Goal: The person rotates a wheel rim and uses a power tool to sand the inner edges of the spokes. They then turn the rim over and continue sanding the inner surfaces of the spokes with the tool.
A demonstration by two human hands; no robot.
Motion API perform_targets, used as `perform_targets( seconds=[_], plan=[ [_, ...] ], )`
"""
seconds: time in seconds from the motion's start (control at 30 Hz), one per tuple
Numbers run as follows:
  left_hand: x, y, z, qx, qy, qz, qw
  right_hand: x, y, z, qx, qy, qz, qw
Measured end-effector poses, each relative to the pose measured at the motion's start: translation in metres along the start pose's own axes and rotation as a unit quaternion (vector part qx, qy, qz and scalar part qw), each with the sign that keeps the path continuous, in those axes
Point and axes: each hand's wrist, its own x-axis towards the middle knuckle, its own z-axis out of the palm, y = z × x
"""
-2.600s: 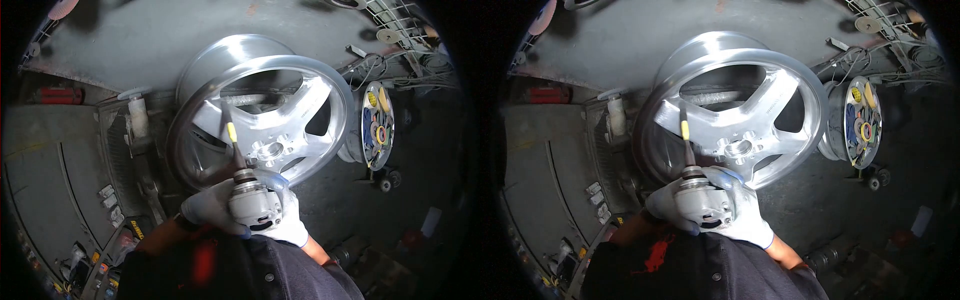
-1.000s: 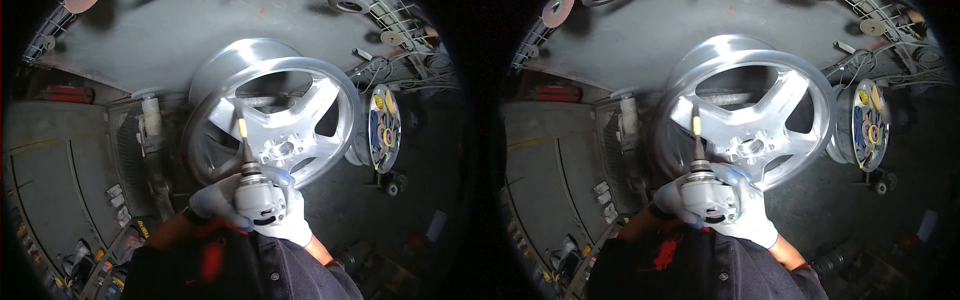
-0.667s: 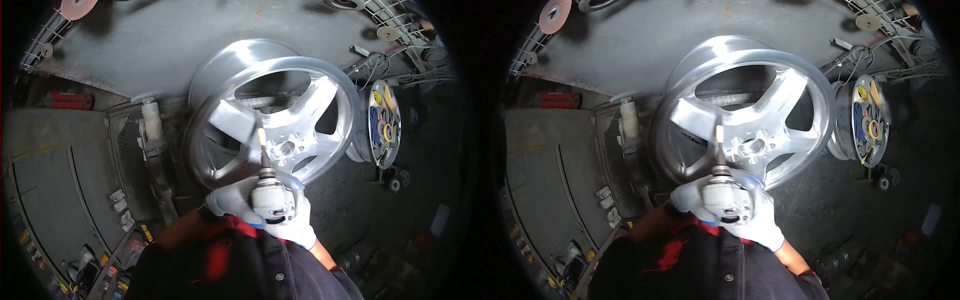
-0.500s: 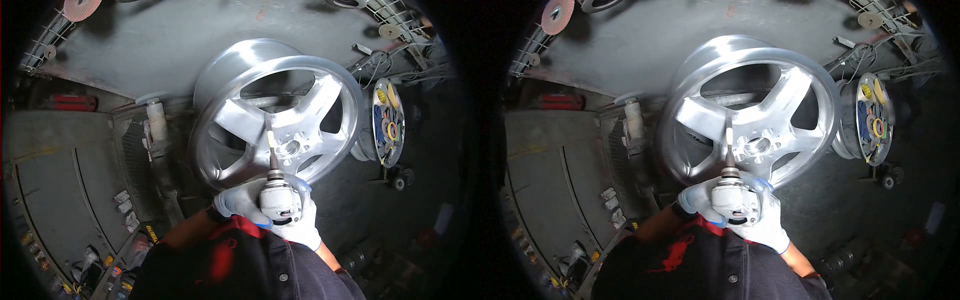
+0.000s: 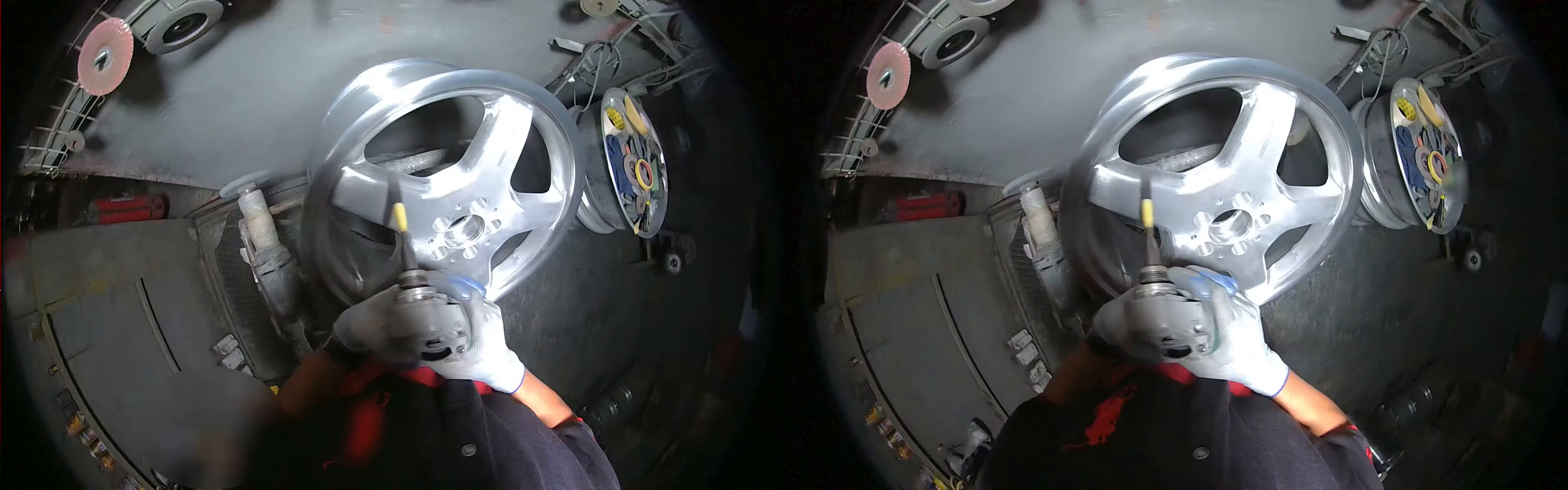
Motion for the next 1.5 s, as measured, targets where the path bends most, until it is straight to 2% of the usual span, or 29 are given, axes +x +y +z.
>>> perform_targets(
  seconds=[0.03,0.07,0.1,0.13,0.2,0.23,0.37,0.43,0.47,0.5,0.53,0.57,0.6,0.63,0.67,0.7,0.73,0.87,0.9,0.97,1.0,1.03,1.07,1.1,1.13,1.27,1.37,1.43,1.5],
  plan=[
    [0.008,0.002,0.0,-0.333,-0.015,-0.134,0.933,-0.007,0.005,0.0,0.004,0.021,0.008,1.0],
    [0.015,0.004,0.003,-0.621,-0.028,-0.252,0.742,-0.015,0.01,0.0,0.007,0.041,0.016,0.999],
    [0.021,0.005,0.008,-0.694,-0.039,-0.297,0.655,-0.022,0.015,-0.003,-0.007,0.029,0.031,0.999],
    [0.027,0.003,0.016,-0.695,-0.043,-0.297,0.653,-0.029,0.02,-0.005,-0.008,0.032,0.034,0.999],
    [0.034,-0.002,0.029,-0.747,-0.02,-0.281,0.602,-0.04,0.026,-0.006,-0.063,0.037,0.043,0.996],
    [0.041,-0.001,0.023,-0.737,-0.054,-0.282,0.612,-0.044,0.025,-0.005,-0.057,0.034,0.077,0.995],
    [0.026,0.001,0.018,-0.751,-0.043,-0.291,0.591,-0.031,0.016,-0.001,-0.03,0.052,0.049,0.997],
    [0.022,0.008,0.008,-0.714,-0.027,-0.217,0.665,-0.025,0.013,0.005,-0.038,0.043,0.02,0.998],
    [0.025,0.004,0.001,-0.712,-0.03,-0.22,0.666,-0.019,0.01,0.007,-0.035,0.048,0.02,0.998],
    [0.032,-0.004,-0.006,-0.602,-0.024,-0.122,0.788,-0.013,0.007,0.01,-0.033,0.047,-0.005,0.998],
    [0.035,-0.008,-0.012,-0.471,-0.019,-0.018,0.882,-0.007,0.005,0.012,-0.032,0.048,-0.031,0.998],
    [-0.041,-0.054,0.033,-0.135,-0.097,0.035,0.985,-0.003,0.005,0.013,-0.033,0.028,-0.037,0.998],
    [-0.047,-0.043,0.018,-0.133,-0.104,0.036,0.985,0.002,0.003,0.015,-0.031,0.035,-0.037,0.998],
    [-0.052,-0.033,0.003,-0.157,-0.087,-0.019,0.984,0.006,0.0,0.018,-0.033,0.026,-0.039,0.998],
    [-0.052,-0.026,-0.006,-0.18,-0.07,-0.073,0.978,0.011,-0.003,0.019,-0.037,0.016,-0.042,0.998],
    [-0.053,-0.027,-0.005,-0.18,-0.077,-0.072,0.978,0.016,-0.009,0.016,-0.026,0.001,-0.041,0.999],
    [-0.056,-0.031,-0.001,-0.254,-0.075,-0.097,0.959,0.014,-0.009,0.016,-0.025,0.006,-0.038,0.999],
    [-0.063,-0.052,0.02,-0.525,-0.058,-0.194,0.827,0.004,-0.003,0.012,-0.041,0.018,-0.016,0.999],
    [-0.055,-0.049,0.028,-0.526,-0.061,-0.194,0.826,-0.003,0.0,0.008,-0.048,0.022,-0.007,0.999],
    [-0.033,-0.038,0.043,-0.757,0.0,-0.251,0.604,-0.016,0.006,0.004,-0.057,0.039,0.008,0.998],
    [-0.023,-0.034,0.041,-0.756,-0.003,-0.253,0.603,-0.023,0.008,0.004,-0.064,0.052,0.022,0.996],
    [-0.007,-0.033,0.035,-0.579,-0.072,-0.171,0.794,-0.026,0.009,0.003,-0.076,0.041,0.035,0.996],
    [0.007,-0.029,0.026,-0.358,-0.136,-0.074,0.921,-0.028,0.008,0.005,-0.076,0.044,0.036,0.995],
    [0.017,-0.019,0.015,-0.543,-0.111,-0.106,0.826,-0.029,0.009,0.007,-0.075,0.051,0.039,0.995],
    [0.02,-0.018,0.012,-0.576,-0.104,-0.112,0.803,-0.031,0.009,0.008,-0.075,0.057,0.04,0.995],
    [-0.028,-0.037,0.02,-0.589,-0.084,-0.167,0.786,-0.019,0.005,0.02,-0.084,0.057,0.015,0.995],
    [-0.045,-0.045,0.02,-0.65,-0.064,-0.179,0.735,-0.015,0.003,0.021,-0.067,0.023,0.024,0.997],
    [-0.027,-0.038,0.018,-0.671,-0.061,-0.177,0.717,-0.022,0.005,0.024,-0.098,0.07,0.015,0.993],
    [0.005,-0.027,0.02,-0.83,-0.081,-0.189,0.519,-0.027,0.002,0.024,-0.098,0.078,0.034,0.992]
  ],
)
